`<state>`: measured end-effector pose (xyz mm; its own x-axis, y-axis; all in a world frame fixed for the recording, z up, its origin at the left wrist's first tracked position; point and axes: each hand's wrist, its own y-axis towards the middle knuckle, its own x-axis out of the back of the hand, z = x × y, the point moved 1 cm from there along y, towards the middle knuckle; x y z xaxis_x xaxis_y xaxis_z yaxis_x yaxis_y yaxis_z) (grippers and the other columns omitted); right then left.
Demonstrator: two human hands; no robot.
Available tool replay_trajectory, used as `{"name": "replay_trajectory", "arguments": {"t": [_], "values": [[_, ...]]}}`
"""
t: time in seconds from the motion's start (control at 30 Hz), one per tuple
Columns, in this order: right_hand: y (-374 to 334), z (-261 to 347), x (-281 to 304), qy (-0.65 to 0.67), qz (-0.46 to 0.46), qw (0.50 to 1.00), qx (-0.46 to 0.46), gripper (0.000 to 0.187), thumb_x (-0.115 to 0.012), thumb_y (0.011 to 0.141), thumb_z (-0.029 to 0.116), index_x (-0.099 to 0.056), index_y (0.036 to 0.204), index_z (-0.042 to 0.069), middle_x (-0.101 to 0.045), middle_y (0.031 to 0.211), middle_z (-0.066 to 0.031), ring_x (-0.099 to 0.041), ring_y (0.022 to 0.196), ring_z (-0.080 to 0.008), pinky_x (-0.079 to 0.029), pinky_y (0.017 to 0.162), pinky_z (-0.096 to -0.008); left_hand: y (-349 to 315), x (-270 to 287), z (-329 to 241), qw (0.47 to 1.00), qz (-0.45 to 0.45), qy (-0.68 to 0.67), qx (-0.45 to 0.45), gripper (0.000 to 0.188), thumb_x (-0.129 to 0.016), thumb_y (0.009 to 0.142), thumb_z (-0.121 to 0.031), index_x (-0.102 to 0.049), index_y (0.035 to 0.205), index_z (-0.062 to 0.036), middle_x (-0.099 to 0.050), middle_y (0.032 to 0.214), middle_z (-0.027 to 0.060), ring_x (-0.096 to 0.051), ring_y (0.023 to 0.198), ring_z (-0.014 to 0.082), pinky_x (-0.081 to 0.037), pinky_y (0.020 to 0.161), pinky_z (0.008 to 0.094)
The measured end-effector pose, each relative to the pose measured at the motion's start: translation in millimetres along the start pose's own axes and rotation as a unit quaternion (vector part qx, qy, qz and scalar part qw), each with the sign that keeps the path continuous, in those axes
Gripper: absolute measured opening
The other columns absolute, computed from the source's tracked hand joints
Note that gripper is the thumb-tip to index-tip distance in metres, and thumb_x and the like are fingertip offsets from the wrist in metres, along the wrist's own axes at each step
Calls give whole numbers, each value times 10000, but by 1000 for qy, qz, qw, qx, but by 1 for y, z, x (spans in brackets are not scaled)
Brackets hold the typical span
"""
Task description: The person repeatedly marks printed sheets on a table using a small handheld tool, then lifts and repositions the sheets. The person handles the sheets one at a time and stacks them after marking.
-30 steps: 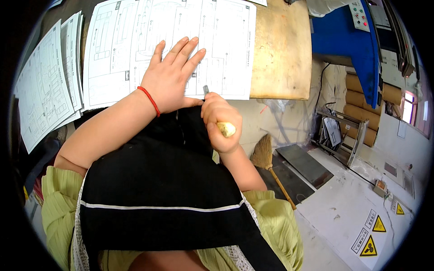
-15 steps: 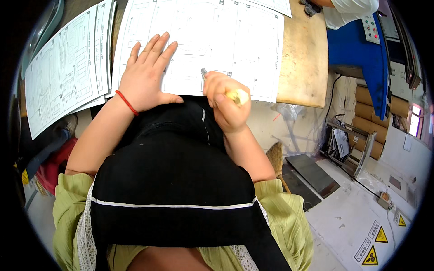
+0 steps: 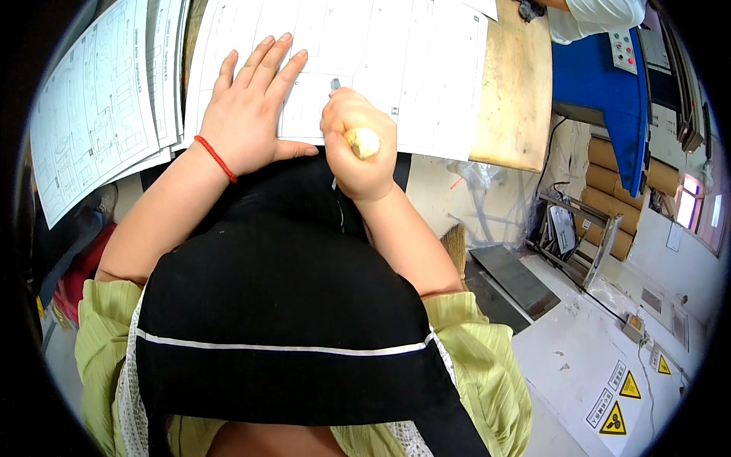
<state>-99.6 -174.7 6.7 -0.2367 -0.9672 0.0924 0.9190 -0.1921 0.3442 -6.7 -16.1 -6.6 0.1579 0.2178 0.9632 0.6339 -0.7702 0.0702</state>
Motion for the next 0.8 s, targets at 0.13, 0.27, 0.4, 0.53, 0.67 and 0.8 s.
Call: {"name": "replay_trajectory", "arguments": {"t": [0.13, 0.27, 0.4, 0.53, 0.67, 0.8], "values": [[-34, 17, 1, -4, 53, 999, 3, 121, -496, 665, -74, -468, 640, 40, -506, 649, -95, -506, 670, -258, -437, 765, -403, 0, 0, 1, 1000, 6, 5, 8, 1170, -786, 658, -702, -315, 1571, -143, -281, 1638, 120, -251, 1522, 276, -175, 1225, 552], [-37, 24, 1, 70, 27, 996, -44, 102, -525, 680, 0, -463, 618, 50, -518, 631, -84, -503, 678, -248, -423, 788, -414, 0, -1, 2, 1000, 4, 0, 11, 1176, -792, 658, -694, -303, 1578, -149, -273, 1642, 111, -244, 1525, 259, -170, 1232, 542], [-19, 11, -4, 177, -34, 984, -15, 123, -508, 717, 45, -467, 602, 49, -535, 626, -93, -493, 682, -236, -414, 785, -397, -1, 0, 2, 1000, 11, -6, 13, 1174, -793, 660, -692, -306, 1575, -142, -274, 1641, 108, -235, 1528, 251, -166, 1234, 539], [11, 1, -15, 199, -53, 978, -32, 124, -474, 715, 25, -464, 593, 43, -520, 601, -96, -482, 670, -229, -412, 817, -389, -1, 0, 2, 1000, 9, -9, 11, 1169, -795, 662, -687, -310, 1572, -136, -279, 1638, 107, -235, 1528, 251, -160, 1234, 540], [14, -10, -16, 109, -42, 993, -5, 192, -510, 755, 151, -437, 590, 86, -516, 602, -97, -512, 730, -243, -381, 972, -431, 0, 1, 1, 1000, 6, -14, 5, 1158, -795, 665, -683, -319, 1568, -135, -282, 1637, 109, -239, 1527, 250, -170, 1230, 545], [13, -8, -20, 79, -36, 996, -7, 187, -524, 759, 131, -455, 598, 67, -526, 622, -99, -515, 730, -254, -390, 945, -424, -1, 2, 2, 1000, 10, -5, 7, 1134, -757, 694, -704, -318, 1571, -135, -272, 1642, 108, -231, 1530, 247, -167, 1230, 545]]}}
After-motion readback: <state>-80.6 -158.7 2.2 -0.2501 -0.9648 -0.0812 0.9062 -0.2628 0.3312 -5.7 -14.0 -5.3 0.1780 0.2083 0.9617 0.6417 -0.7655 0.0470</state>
